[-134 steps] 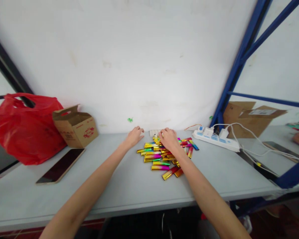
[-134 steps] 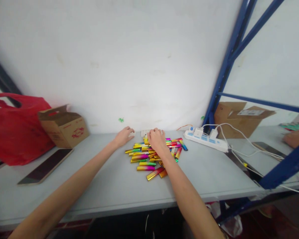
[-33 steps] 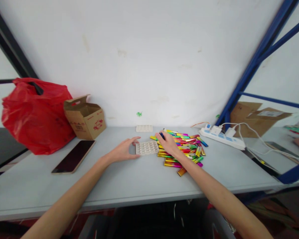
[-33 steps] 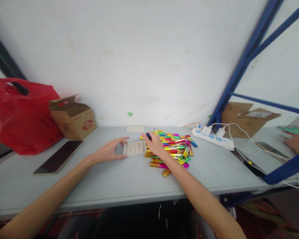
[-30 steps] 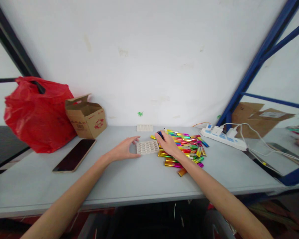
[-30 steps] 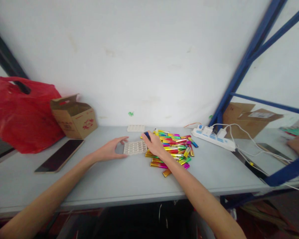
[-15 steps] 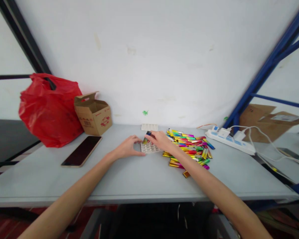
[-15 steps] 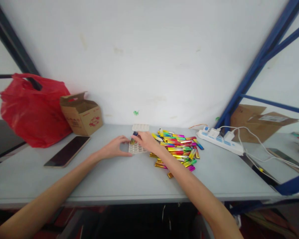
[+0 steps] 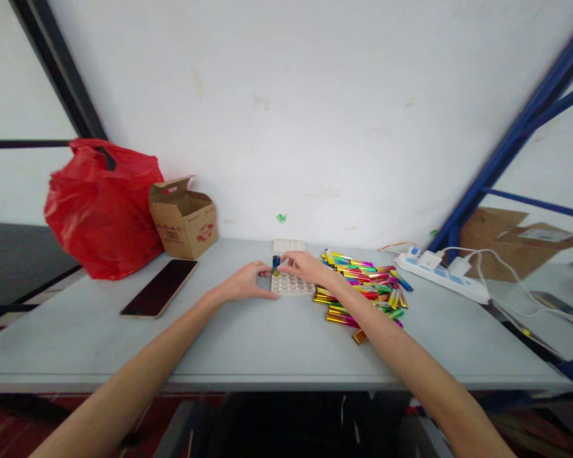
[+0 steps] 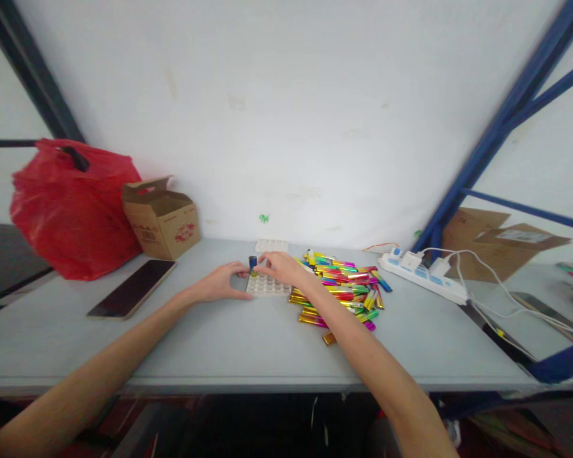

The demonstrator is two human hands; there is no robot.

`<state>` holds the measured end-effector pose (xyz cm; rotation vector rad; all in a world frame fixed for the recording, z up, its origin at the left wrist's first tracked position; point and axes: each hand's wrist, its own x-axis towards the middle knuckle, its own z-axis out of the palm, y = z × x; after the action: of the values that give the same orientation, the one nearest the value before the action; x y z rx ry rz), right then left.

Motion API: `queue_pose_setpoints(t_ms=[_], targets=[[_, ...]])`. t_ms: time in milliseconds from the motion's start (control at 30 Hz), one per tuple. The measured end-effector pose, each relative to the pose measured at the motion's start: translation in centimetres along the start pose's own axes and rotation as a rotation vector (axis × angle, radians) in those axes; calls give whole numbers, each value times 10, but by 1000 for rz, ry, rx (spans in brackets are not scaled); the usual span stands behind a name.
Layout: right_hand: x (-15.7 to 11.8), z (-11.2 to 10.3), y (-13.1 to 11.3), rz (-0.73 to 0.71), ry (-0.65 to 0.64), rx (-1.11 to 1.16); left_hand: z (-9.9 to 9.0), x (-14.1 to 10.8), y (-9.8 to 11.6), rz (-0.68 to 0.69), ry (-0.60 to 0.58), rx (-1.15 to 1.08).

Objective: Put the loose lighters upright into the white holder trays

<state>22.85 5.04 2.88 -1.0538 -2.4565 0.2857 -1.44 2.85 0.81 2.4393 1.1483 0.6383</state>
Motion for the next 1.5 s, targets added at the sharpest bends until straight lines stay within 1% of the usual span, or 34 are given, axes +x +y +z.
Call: queue_pose_setpoints(t_ms=[67, 100, 200, 267, 367, 500, 567, 667, 767, 900, 1033, 1100, 1133, 1200, 1267, 1400, 1500], targets=[[-15, -19, 13, 57, 61, 68, -3, 0, 2, 3, 0, 18], [-25, -30, 21, 89, 77, 52, -5, 0, 3, 2, -6, 37], [-56, -57, 48, 176, 49, -55, -11, 1, 6, 4, -43, 109], [-73, -65, 61, 215, 11, -103, -14, 1, 8, -3, -61, 144], [-84, -61, 69, 221, -28, -158, -15, 1, 9, -12, -74, 167], [-78, -49, 66, 259, -59, -258, -13, 1, 7, -22, -86, 162], [-75, -47, 64, 287, -47, -298, -12, 0, 5, -25, -89, 156], [-75, -50, 63, 280, 31, -287, -13, 0, 5, -17, -86, 154], [-78, -55, 61, 272, 172, -139, -12, -1, 7, -23, -88, 138], [-73, -55, 53, 295, 377, 180, -7, 0, 12, -11, -74, 128], [-62, -46, 31, 270, 516, 522, -1, 1, 16, -24, -53, 98], [-57, -39, 17, 285, 552, 741, 0, 0, 17, -34, -51, 85], [-56, -36, 10, 293, 548, 871, 0, 0, 17, -36, -53, 82], [-54, -31, -2, 299, 499, 1098, 1, 0, 17, -38, -54, 79], [-53, -27, -12, 287, 436, 1207, 1, 0, 16, -34, -53, 78], [-51, -17, -26, 263, 337, 1211, 2, 1, 16, -25, -51, 86], [-48, -7, -32, 317, 253, 1124, 2, 1, 17, -27, -57, 91]])
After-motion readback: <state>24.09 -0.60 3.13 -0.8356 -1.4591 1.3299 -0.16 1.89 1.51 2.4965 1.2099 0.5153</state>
